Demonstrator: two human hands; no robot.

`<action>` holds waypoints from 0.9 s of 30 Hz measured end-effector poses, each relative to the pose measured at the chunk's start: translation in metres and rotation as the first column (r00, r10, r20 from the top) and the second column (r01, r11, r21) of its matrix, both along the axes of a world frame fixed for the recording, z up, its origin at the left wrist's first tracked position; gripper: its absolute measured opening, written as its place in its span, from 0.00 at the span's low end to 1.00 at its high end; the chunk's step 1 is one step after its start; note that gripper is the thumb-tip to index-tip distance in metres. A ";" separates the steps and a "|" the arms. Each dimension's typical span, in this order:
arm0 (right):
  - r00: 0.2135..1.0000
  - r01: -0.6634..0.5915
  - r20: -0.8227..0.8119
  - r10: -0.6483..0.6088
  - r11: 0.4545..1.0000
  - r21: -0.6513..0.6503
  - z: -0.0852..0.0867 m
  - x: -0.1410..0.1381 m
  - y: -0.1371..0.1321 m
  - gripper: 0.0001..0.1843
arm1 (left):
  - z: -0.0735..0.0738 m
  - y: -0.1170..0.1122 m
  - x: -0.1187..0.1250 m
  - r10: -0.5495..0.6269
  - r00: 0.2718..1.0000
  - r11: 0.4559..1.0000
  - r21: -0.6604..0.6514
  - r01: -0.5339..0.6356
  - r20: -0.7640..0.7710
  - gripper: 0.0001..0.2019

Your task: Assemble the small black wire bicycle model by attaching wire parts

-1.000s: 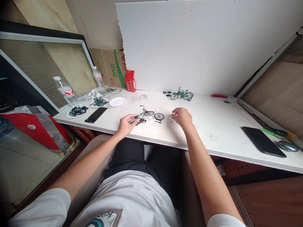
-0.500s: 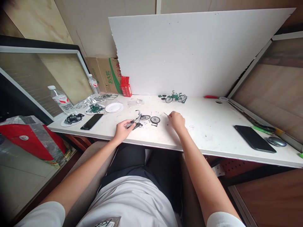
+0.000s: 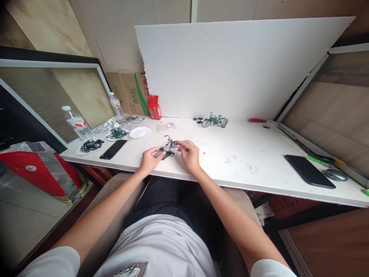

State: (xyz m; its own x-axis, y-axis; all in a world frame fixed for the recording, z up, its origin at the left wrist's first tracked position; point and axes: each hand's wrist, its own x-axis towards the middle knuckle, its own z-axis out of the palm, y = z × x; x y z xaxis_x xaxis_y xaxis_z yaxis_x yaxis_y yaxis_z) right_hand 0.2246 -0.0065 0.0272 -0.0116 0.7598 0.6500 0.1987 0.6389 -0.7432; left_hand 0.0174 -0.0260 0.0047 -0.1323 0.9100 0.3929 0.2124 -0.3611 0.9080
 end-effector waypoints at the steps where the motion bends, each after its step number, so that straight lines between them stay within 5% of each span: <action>1: 0.999 -0.021 0.032 0.021 1.000 0.016 -0.003 -0.003 -0.002 0.15 | 0.000 0.000 0.000 -0.004 1.000 1.000 0.003 0.004 0.004 0.16; 9: 0.967 0.012 0.254 -0.014 1.000 0.009 -0.013 -0.006 -0.003 0.16 | -0.003 0.001 -0.001 0.016 0.999 1.000 0.024 -0.017 0.036 0.16; 14: 0.963 -0.006 0.267 0.024 0.998 -0.069 -0.011 -0.005 -0.003 0.18 | 0.000 -0.001 -0.001 0.005 0.999 1.000 0.001 -0.005 0.054 0.17; 27: 0.948 -0.004 0.317 0.009 1.000 -0.014 -0.010 -0.008 -0.005 0.18 | -0.002 0.000 -0.002 0.010 0.999 1.000 -0.003 -0.010 0.032 0.16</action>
